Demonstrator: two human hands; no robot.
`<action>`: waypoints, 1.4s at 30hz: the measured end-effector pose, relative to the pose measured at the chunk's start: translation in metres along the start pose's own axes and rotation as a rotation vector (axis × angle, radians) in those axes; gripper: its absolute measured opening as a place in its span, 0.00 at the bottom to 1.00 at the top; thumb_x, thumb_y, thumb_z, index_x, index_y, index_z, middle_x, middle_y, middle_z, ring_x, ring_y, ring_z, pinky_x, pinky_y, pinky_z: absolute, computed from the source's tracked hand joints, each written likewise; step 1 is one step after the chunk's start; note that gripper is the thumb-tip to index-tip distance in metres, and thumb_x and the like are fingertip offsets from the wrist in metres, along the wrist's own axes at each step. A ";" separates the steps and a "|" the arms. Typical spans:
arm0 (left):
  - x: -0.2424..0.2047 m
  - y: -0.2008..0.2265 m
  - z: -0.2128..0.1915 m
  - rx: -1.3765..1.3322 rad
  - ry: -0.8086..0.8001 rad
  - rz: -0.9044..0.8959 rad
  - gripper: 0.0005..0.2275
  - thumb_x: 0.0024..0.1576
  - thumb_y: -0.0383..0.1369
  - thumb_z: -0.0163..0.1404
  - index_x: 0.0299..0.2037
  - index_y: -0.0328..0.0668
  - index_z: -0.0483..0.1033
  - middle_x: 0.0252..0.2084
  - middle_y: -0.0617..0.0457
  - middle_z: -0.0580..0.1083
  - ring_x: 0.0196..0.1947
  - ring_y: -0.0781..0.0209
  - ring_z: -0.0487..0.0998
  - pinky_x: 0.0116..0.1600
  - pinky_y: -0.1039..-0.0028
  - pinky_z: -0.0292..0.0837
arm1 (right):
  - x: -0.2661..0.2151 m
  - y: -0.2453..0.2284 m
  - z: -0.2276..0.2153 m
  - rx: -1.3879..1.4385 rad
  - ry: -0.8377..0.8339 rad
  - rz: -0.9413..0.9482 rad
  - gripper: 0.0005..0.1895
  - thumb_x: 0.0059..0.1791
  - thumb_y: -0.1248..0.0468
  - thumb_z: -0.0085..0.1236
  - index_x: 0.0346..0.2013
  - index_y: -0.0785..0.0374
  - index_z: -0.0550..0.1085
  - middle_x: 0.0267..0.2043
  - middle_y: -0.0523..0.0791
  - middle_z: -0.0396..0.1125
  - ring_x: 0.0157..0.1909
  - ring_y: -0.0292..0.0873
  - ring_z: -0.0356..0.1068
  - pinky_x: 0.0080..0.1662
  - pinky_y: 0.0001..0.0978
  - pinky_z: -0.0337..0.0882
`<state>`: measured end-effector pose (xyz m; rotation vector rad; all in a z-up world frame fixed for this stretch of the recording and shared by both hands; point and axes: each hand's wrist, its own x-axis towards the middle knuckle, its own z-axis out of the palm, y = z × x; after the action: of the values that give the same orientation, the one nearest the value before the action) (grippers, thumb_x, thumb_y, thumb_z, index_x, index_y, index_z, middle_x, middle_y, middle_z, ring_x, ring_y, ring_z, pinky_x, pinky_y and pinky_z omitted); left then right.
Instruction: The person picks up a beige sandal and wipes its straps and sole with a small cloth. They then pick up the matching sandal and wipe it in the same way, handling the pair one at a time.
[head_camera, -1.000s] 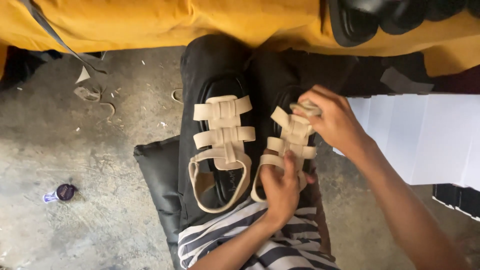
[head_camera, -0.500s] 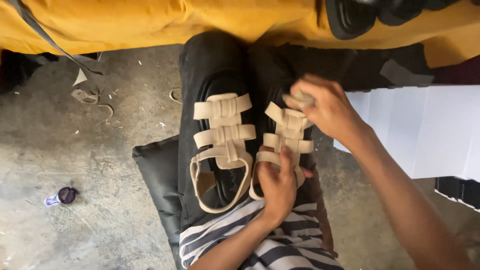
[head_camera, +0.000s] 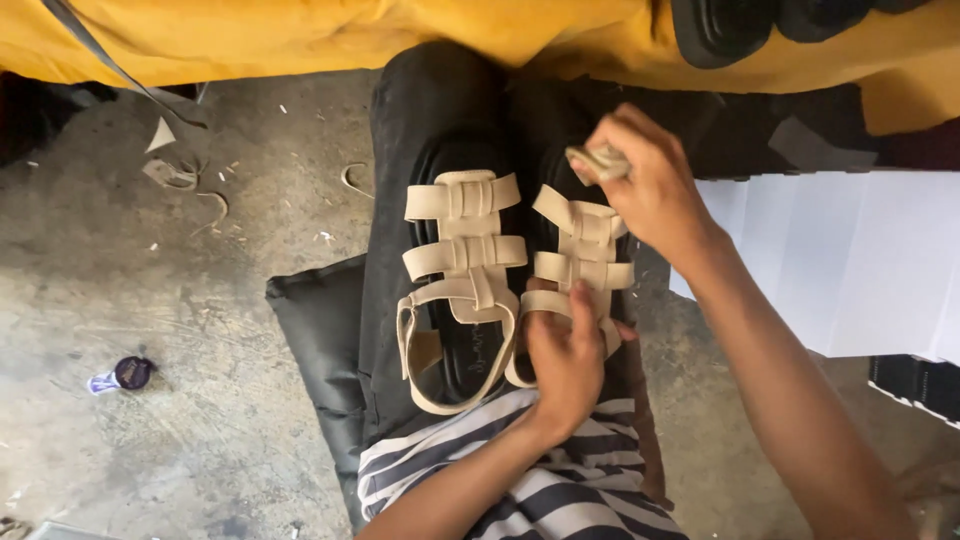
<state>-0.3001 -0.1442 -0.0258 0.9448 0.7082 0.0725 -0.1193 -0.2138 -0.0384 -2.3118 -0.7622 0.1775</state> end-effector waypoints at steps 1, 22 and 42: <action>-0.001 0.016 0.000 0.012 -0.005 0.002 0.06 0.69 0.28 0.40 0.44 0.32 0.64 0.20 0.43 0.75 0.19 0.55 0.82 0.24 0.74 0.77 | -0.007 0.000 -0.001 -0.004 0.035 0.047 0.08 0.53 0.65 0.70 0.36 0.60 0.76 0.32 0.46 0.64 0.35 0.51 0.68 0.42 0.39 0.68; -0.007 0.024 0.003 0.119 -0.019 0.048 0.08 0.68 0.34 0.43 0.38 0.42 0.64 0.21 0.59 0.66 0.19 0.70 0.70 0.22 0.77 0.67 | 0.022 -0.045 -0.021 -0.035 -0.187 0.139 0.12 0.55 0.67 0.61 0.37 0.65 0.64 0.42 0.47 0.60 0.36 0.44 0.64 0.36 0.35 0.68; 0.017 0.022 -0.008 -0.689 0.054 -0.576 0.39 0.53 0.28 0.55 0.74 0.33 0.48 0.62 0.38 0.64 0.62 0.47 0.71 0.68 0.51 0.61 | -0.052 -0.029 -0.014 0.252 0.571 0.408 0.09 0.59 0.62 0.58 0.49 0.63 0.71 0.41 0.47 0.68 0.44 0.41 0.68 0.47 0.32 0.72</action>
<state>-0.2863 -0.1193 -0.0211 0.0631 0.9008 -0.1610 -0.1710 -0.2339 -0.0128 -2.0912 0.0196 -0.1933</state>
